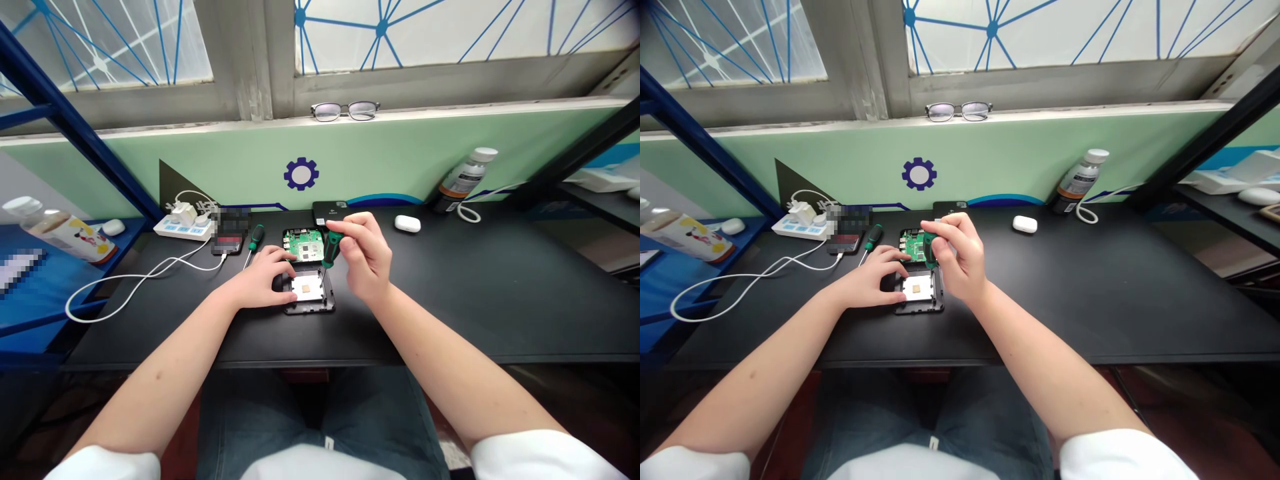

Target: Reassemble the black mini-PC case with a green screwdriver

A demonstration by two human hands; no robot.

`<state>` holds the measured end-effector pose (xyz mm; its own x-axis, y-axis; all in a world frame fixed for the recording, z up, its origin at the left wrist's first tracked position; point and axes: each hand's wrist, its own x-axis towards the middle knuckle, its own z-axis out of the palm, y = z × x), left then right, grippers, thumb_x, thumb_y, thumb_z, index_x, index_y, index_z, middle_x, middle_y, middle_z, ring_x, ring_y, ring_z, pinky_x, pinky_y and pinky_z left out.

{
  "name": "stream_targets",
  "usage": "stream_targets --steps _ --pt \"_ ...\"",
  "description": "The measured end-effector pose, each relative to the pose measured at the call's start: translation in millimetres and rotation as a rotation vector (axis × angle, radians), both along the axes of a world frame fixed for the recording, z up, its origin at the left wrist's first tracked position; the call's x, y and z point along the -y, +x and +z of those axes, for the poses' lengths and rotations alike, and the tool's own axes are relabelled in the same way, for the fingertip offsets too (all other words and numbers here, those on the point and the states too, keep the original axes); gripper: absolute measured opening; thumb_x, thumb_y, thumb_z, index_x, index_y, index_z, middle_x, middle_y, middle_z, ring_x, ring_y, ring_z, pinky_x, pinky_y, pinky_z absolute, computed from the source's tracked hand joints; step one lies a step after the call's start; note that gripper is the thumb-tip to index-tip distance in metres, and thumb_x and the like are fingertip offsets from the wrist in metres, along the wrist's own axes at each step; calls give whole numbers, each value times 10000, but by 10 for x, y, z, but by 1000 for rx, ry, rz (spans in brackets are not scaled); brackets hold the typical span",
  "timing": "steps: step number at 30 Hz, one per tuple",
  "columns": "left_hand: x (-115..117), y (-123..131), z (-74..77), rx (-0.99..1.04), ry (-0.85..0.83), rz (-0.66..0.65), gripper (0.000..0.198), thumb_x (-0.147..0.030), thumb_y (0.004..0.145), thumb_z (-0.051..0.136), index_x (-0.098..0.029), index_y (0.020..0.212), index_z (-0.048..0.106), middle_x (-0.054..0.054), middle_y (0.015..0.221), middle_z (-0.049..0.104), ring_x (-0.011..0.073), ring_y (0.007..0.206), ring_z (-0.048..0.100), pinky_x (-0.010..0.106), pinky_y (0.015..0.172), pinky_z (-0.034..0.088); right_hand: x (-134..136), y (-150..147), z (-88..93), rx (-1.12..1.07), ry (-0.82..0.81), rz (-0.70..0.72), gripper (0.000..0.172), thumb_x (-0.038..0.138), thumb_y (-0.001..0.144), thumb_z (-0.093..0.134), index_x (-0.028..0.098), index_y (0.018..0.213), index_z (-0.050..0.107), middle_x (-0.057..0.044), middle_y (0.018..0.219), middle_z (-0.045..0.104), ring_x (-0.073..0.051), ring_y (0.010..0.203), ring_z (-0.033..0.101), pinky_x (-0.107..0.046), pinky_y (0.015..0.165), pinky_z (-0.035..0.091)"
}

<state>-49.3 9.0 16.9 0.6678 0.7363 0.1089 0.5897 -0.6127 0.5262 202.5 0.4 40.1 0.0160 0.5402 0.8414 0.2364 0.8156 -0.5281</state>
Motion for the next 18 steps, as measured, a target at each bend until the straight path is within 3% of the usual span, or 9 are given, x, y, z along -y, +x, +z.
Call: stream_targets --steps 7,10,13,15,18 --pt "0 2 -4 4 6 -7 316 -431 830 850 -273 1077 732 84 1492 613 368 1461 405 622 1221 394 -39 -40 11 -139 -100 88 107 349 979 706 261 1040 719 -41 997 595 -178 847 627 -366 728 567" --pt "-3 4 -5 9 18 -10 316 -437 822 852 -275 1066 734 86 1483 618 374 1456 409 626 1218 392 -49 -90 -1 -223 -140 203 232 342 926 802 264 972 588 -49 1187 636 -161 901 695 -354 780 600" --pt "-5 3 -5 6 13 -7 317 -442 820 854 -278 1064 736 86 1480 619 377 1458 405 623 1213 398 -33 -121 -24 -260 -144 253 342 305 908 838 273 944 499 -27 1205 716 -126 774 718 -323 720 610" --pt "-6 3 -3 3 9 -7 320 -444 818 855 -282 1067 737 83 1479 619 377 1457 406 623 1213 399 -24 -112 -40 -249 -115 243 357 303 882 867 277 947 517 -10 1109 760 -126 712 706 -310 666 599" --pt "-7 5 2 1 5 -5 326 -450 815 856 -290 1073 737 75 1483 617 377 1456 407 625 1215 395 -23 -61 -46 -160 -45 214 244 392 905 838 272 993 645 -40 1040 775 -188 820 738 -360 705 616"
